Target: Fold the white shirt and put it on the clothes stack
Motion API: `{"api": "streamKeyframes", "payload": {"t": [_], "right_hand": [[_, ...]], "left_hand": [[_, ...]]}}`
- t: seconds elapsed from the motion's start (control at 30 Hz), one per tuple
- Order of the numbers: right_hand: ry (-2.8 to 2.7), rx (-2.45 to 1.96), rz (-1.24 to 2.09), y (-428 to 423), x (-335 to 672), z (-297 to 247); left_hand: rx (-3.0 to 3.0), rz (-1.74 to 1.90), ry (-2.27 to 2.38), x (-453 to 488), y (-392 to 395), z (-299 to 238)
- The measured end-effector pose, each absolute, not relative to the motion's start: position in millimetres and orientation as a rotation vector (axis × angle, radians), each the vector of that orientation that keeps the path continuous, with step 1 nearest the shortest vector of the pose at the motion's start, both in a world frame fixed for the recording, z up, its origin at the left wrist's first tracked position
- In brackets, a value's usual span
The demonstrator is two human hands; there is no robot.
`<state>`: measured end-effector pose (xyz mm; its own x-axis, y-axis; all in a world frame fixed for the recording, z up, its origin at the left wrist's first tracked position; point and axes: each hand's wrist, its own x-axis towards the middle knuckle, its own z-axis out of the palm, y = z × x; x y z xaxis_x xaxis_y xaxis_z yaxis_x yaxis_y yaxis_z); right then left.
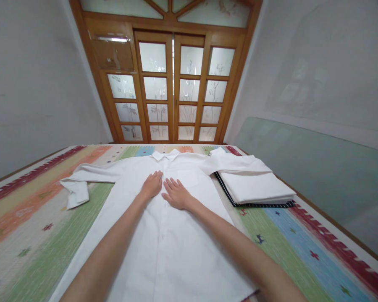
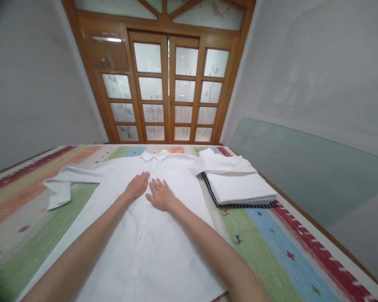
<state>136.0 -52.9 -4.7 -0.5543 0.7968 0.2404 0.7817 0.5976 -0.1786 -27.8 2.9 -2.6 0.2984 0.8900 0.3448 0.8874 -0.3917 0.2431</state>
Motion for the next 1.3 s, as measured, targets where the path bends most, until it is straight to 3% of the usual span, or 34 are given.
{"api": "streamKeyframes", "payload": {"t": [0.23, 0.47, 0.73, 1.3], "right_hand": [[-2.603, -1.073, 0.098, -104.3, 141.3, -5.2], [-2.561, -0.713, 0.442, -134.0, 152.2, 3.2], [-2.243, -1.109, 0.268, -52.1, 147.0, -8.4], [-2.489, -1.476, 0.072, 69.2, 106.3, 4.1]], "left_hand": [[2.613, 0.552, 1.639, -39.4, -21.6, -2.8], [2.689, 0.419, 1.562, -45.4, -43.2, -4.8], [2.668, 0.404, 1.57, -40.4, -63.3, 7.2], [2.669, 0.572, 1.575, -38.4, -62.5, 1.4]]}}
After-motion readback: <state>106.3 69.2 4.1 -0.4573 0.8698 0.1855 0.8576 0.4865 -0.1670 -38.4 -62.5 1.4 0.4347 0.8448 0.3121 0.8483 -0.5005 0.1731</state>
